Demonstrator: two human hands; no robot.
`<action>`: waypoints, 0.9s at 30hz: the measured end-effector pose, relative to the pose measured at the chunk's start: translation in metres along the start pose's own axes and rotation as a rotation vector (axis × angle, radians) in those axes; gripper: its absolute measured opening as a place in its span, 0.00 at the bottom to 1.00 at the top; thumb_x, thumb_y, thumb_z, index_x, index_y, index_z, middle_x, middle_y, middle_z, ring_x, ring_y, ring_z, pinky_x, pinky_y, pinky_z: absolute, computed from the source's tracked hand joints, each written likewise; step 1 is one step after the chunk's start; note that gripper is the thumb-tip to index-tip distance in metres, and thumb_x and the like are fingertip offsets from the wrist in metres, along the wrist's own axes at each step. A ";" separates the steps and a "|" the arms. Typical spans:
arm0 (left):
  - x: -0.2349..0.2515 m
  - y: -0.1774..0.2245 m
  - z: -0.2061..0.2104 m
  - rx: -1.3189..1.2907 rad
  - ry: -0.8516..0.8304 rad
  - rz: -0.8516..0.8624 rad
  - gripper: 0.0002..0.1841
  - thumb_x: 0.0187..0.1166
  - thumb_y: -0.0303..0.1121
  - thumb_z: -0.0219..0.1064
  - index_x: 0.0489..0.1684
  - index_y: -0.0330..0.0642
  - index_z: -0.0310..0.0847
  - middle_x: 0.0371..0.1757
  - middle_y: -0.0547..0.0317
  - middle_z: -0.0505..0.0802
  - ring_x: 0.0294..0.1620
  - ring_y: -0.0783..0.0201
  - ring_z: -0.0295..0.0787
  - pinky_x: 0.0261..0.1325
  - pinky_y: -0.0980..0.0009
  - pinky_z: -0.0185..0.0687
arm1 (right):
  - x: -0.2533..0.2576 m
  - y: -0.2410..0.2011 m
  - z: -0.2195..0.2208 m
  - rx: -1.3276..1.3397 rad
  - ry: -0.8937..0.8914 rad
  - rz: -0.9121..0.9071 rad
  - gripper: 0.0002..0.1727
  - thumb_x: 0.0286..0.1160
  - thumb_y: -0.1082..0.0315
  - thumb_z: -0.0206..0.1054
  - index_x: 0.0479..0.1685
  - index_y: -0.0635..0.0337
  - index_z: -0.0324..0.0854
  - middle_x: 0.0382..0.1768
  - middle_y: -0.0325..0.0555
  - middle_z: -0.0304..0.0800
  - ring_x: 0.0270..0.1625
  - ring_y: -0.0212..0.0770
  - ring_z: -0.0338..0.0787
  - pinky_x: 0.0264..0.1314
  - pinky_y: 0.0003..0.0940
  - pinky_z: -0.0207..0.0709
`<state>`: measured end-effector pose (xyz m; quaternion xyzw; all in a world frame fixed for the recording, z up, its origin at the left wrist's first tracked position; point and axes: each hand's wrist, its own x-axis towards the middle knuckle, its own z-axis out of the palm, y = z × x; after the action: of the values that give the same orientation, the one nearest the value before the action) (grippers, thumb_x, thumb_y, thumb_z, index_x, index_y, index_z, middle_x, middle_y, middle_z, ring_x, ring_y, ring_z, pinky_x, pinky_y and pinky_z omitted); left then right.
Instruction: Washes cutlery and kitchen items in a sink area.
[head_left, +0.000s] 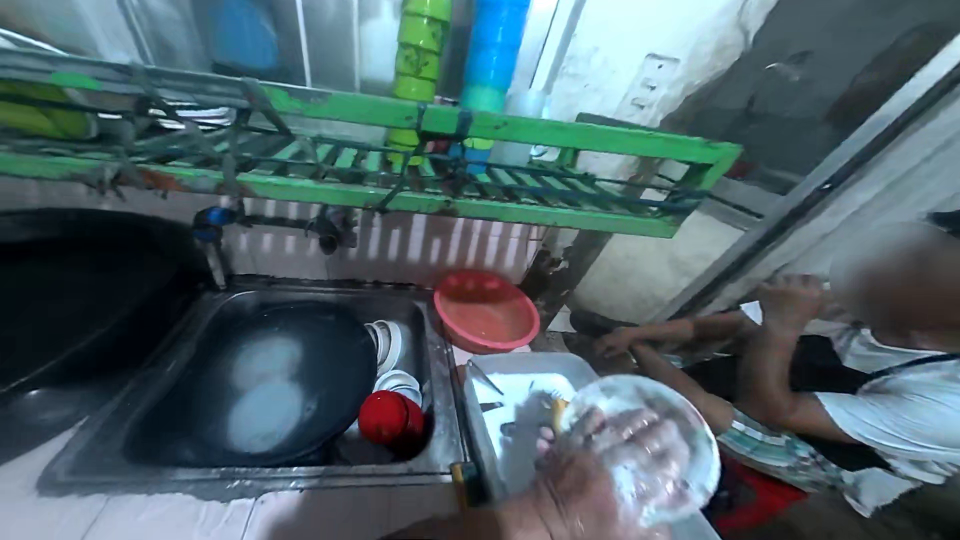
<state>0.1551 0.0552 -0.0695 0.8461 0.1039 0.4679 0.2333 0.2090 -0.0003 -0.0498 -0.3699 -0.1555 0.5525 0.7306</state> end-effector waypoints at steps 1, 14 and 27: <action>0.006 -0.008 -0.015 -0.038 -0.013 -0.056 0.22 0.83 0.32 0.63 0.73 0.33 0.82 0.77 0.45 0.85 0.84 0.49 0.74 0.90 0.49 0.58 | -0.001 0.006 -0.007 -0.138 0.173 0.002 0.24 0.95 0.57 0.30 0.56 0.57 0.71 0.32 0.36 0.91 0.34 0.30 0.93 0.37 0.30 0.89; -0.009 -0.128 -0.157 0.407 -0.183 -0.938 0.25 0.89 0.27 0.53 0.85 0.36 0.69 0.86 0.42 0.74 0.87 0.47 0.69 0.89 0.51 0.61 | 0.000 -0.009 -0.096 -2.025 -0.105 0.255 0.52 0.60 0.59 0.84 0.91 0.52 0.63 0.85 0.62 0.68 0.84 0.74 0.67 0.78 0.74 0.65; -0.012 0.009 0.058 0.143 -1.613 -0.111 0.34 0.80 0.47 0.71 0.82 0.38 0.73 0.77 0.36 0.82 0.82 0.36 0.71 0.86 0.31 0.49 | -0.031 -0.063 -0.091 -1.556 0.380 -0.105 0.42 0.61 0.69 0.80 0.85 0.52 0.72 0.67 0.61 0.88 0.69 0.62 0.88 0.72 0.66 0.77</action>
<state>0.1970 0.0252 -0.1005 0.9295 -0.0248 -0.3060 0.2044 0.3001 -0.0701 -0.0607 -0.8532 -0.3862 0.1781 0.3020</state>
